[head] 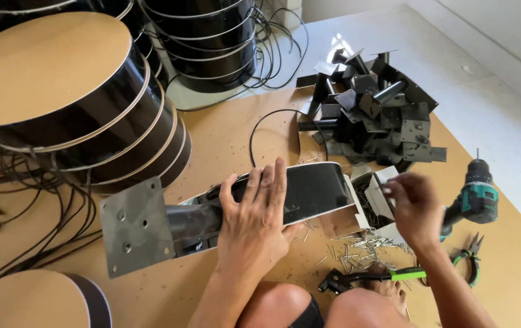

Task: The person assembles a cylindrical lamp by attaching a metal bracket to the base using a staple gun and a power drill. They then place a circular wooden top onto the lamp body and handle various metal components and wires on the floor.

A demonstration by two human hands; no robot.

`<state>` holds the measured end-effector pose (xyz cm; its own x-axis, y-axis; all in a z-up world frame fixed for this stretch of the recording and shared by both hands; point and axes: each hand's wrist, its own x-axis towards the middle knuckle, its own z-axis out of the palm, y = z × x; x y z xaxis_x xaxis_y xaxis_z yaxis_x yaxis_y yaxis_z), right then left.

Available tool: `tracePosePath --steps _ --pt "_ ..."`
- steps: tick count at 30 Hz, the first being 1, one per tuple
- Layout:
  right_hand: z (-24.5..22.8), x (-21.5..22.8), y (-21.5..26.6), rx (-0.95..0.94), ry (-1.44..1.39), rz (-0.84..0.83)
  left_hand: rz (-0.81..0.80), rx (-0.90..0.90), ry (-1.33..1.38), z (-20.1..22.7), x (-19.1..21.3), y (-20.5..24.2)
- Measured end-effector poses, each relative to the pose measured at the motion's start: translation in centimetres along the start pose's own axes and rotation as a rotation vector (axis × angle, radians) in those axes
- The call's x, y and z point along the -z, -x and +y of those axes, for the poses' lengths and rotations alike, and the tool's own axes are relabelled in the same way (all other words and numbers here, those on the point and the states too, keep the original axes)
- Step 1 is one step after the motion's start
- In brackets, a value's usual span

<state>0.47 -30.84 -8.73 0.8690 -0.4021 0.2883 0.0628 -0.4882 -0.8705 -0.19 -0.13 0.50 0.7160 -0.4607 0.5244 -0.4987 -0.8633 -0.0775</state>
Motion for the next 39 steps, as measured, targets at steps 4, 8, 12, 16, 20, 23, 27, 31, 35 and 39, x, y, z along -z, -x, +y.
tracePosePath --steps 4,8,12,16,20,23,27,31,35,39 --pt "-10.0 0.3 3.6 0.491 -0.377 -0.090 -0.010 -0.012 0.017 0.1 -0.2 -0.2" --pt "-13.6 -2.6 4.3 0.451 -0.390 -0.294 0.014 -0.013 0.025 0.2 0.2 -0.2" --pt "-14.0 -4.5 4.4 0.655 -0.257 -0.247 -0.008 -0.012 0.026 0.0 0.0 -0.1" --pt "-13.5 -4.9 4.4 0.649 -0.206 -0.277 -0.003 -0.020 0.047 0.1 -0.2 0.0" --pt "-13.9 -4.5 4.3 0.759 -0.033 -0.192 0.032 -0.021 0.056 0.1 -0.1 0.0" --pt "-14.2 -4.1 4.2 0.726 0.023 -0.242 0.008 -0.012 0.069 0.0 -0.2 0.2" --pt "-13.8 -4.0 4.0 0.846 0.056 -0.303 0.033 -0.024 0.074 0.0 0.1 0.2" --pt "-16.8 -3.7 4.1 0.983 0.190 -0.328 0.031 -0.023 0.095 0.1 0.0 0.1" --pt "-15.9 -2.3 4.5 0.889 0.207 -0.395 0.058 -0.021 0.077 -0.1 -0.1 0.1" --pt "-11.0 1.7 5.6 0.617 0.067 -0.412 0.005 0.007 0.044 -0.4 -0.5 0.3"
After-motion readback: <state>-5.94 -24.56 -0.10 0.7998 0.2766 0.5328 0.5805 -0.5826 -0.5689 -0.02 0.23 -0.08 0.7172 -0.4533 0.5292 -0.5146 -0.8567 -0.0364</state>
